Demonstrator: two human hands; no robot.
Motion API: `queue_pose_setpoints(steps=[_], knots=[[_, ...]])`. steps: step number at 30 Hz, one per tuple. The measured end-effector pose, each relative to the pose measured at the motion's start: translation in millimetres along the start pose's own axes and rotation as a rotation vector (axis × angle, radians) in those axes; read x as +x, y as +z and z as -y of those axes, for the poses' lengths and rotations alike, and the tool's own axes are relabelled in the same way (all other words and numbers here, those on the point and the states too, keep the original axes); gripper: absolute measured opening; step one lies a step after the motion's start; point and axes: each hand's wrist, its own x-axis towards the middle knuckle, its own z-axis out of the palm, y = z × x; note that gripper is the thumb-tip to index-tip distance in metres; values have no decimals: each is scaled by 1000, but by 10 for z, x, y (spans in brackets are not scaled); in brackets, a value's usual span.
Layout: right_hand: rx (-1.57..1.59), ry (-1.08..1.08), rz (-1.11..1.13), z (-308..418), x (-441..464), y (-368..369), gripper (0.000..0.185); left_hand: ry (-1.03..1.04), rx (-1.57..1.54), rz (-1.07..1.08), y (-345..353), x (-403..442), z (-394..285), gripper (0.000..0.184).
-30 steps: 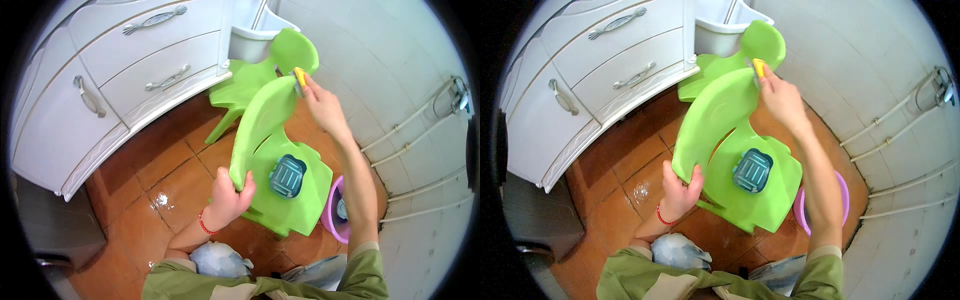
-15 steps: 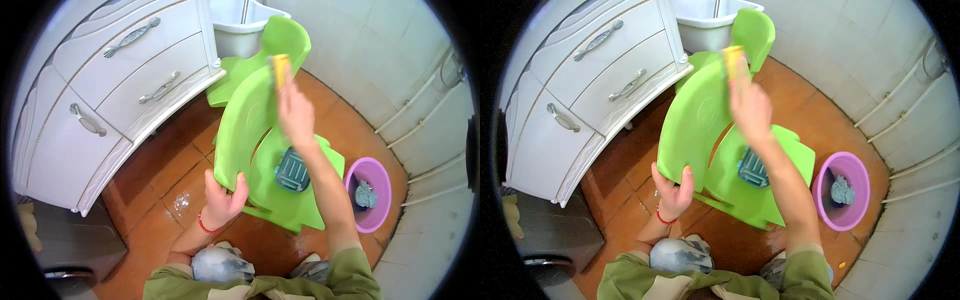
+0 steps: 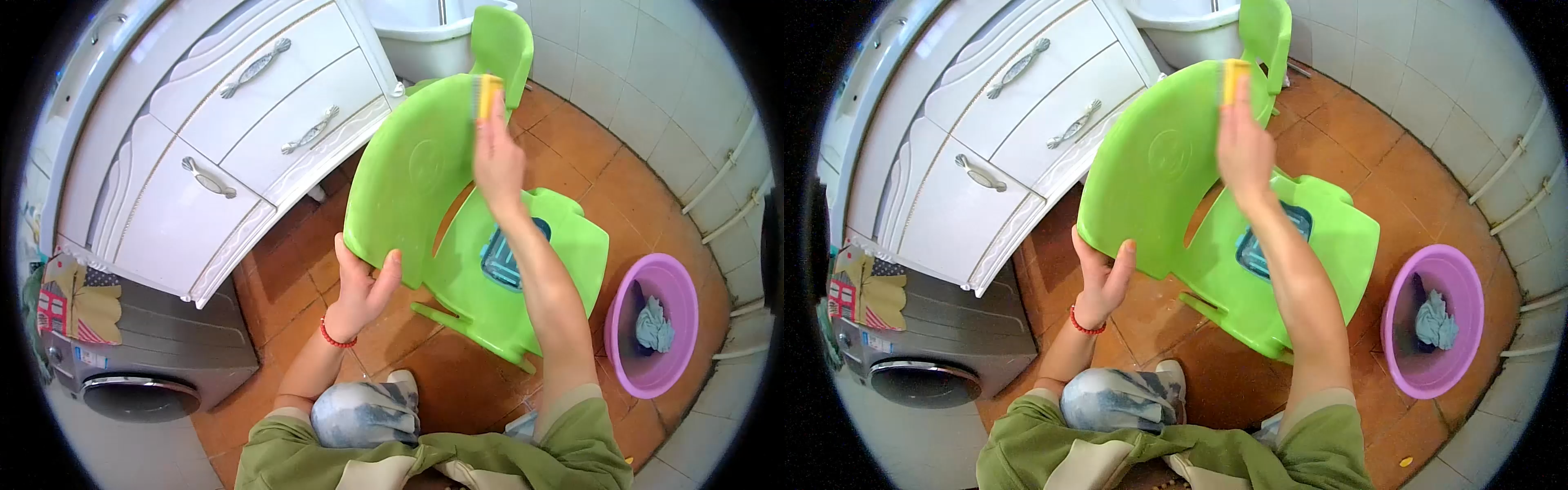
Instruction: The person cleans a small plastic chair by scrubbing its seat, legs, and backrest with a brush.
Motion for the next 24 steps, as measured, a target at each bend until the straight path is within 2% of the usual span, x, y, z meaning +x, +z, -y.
queue_pose_setpoints(steps=[1, 2, 3, 4, 6, 7, 9, 12, 15, 17, 19, 20, 21, 23, 24], knots=[[35, -32, -10, 35, -11, 55, 47, -4, 52, 20, -30, -9, 28, 39], [-21, -260, 10, 62, -178, 212, 49, -9, 101, 40, -69, -28, 75, 41], [23, -356, 73, 304, -385, 199, 51, -13, 151, 59, -89, -27, 78, 42], [67, -453, 136, 490, -518, 146, 54, -81, 70, 57, -81, -9, 5, 44], [-88, -533, 202, 502, -389, 7, 54, -223, -89, 44, -74, 3, -164, 48], [-165, -572, 242, 456, -325, -47, 54, -197, -9, 67, -102, -8, -154, 49], [-210, -255, 130, 69, -21, 98, 54, -145, 145, 110, -164, -14, -52, 51], [-84, 64, 200, 37, 108, -122, 52, -88, 189, 90, -121, -21, -16, 57], [109, -485, 133, 286, -483, 100, 52, -297, -181, 11, -9, 8, -191, 60], [106, -668, 206, 350, -640, -53, 51, -267, -202, 8, 22, 9, -208, 61], [-49, -715, 370, 137, -628, -127, 49, -229, -166, 15, 19, -20, -222, 63], [-208, -673, 495, -66, -523, -106, 47, -204, -122, 25, 11, 0, -209, 64], [-202, -266, 543, -37, -341, -169, 45, -180, -78, 31, 10, 5, -193, 64], [-5, -27, 450, 20, -235, -190, 44, -233, -113, 10, 14, -49, -172, 61], [191, -198, 314, 28, -225, -152, 45, -231, -119, 8, 34, -48, -165, 60]])
